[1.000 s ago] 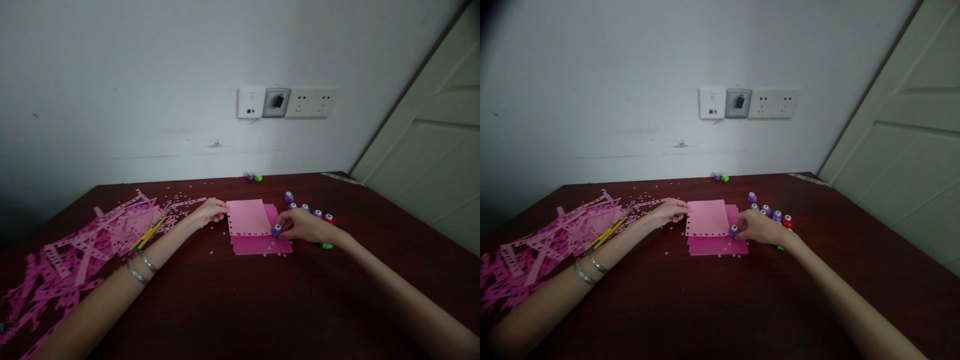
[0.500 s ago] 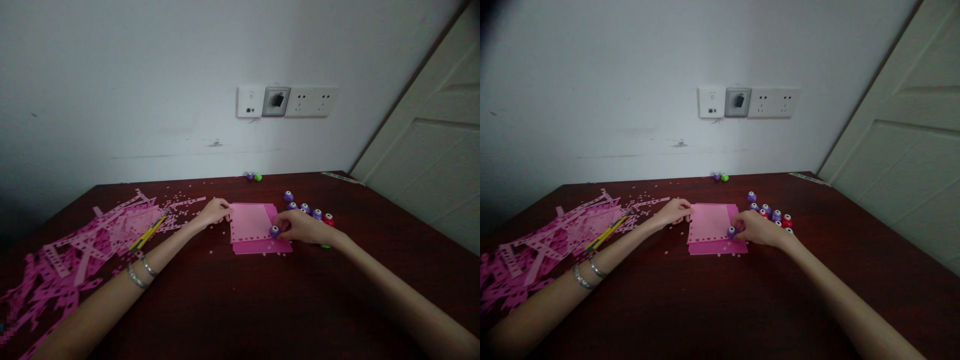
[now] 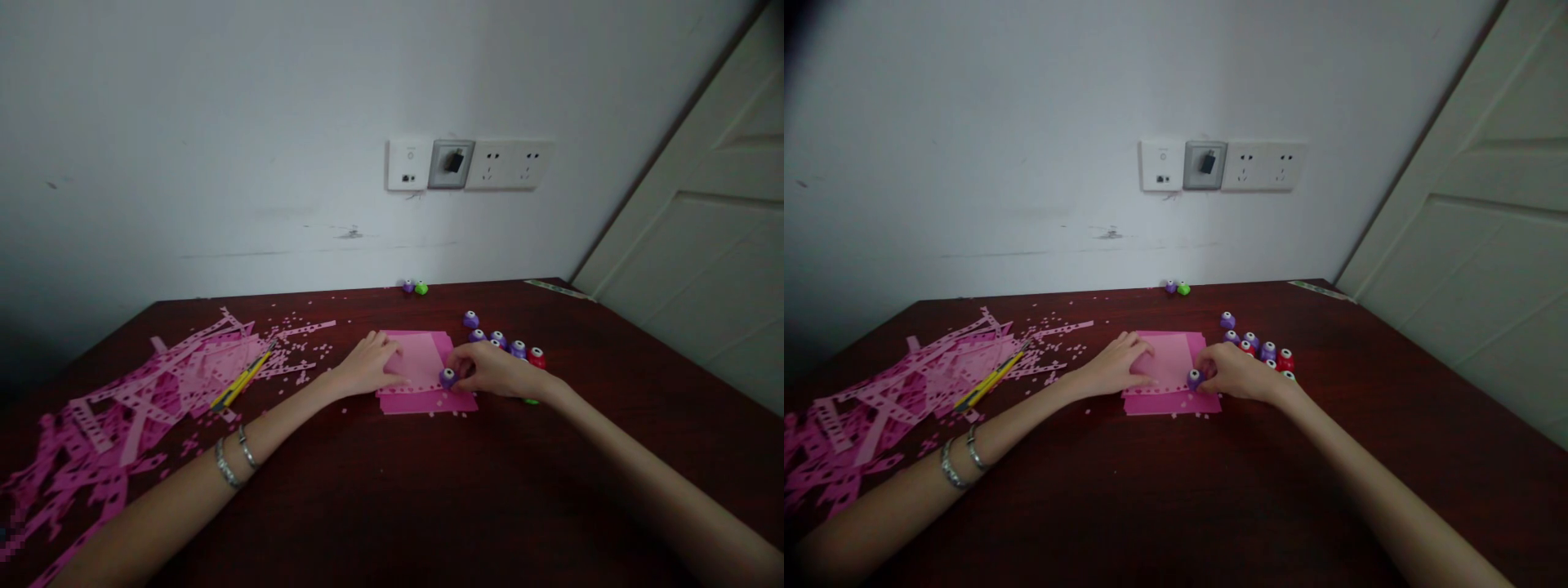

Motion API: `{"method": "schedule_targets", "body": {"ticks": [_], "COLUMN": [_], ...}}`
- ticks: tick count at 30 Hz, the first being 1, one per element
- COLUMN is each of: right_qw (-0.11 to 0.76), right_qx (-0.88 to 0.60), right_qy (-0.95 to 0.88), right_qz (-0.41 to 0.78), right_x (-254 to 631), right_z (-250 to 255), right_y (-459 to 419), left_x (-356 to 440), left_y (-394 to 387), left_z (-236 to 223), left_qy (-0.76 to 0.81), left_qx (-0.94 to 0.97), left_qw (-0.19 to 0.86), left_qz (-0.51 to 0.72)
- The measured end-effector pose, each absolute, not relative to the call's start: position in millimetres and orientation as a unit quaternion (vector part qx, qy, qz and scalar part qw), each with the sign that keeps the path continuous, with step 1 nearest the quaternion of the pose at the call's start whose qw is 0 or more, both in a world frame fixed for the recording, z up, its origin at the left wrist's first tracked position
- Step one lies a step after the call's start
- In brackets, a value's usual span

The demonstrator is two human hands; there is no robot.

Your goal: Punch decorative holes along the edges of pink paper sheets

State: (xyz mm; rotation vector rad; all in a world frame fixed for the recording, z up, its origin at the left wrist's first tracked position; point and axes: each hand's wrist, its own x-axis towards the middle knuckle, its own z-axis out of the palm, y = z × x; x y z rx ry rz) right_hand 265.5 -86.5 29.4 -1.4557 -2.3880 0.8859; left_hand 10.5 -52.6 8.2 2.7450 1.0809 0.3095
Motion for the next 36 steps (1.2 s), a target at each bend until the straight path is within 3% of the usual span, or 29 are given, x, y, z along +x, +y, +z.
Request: {"method": "schedule_targets", "body": {"ticks": [36], "right_qw": [0.094], "right_qx": [-0.482], "right_qy": [-0.806], "right_qz": [0.33], "right_x": [264.4], "right_z": [34.8], "right_y": [-89.6], "left_x": [9.8], "left_y": [-47.8], "left_z": [2.6], "left_qy": [0.374], "left_qx": [0.911], "left_qw": [0.122], "left_qz": [0.122]}}
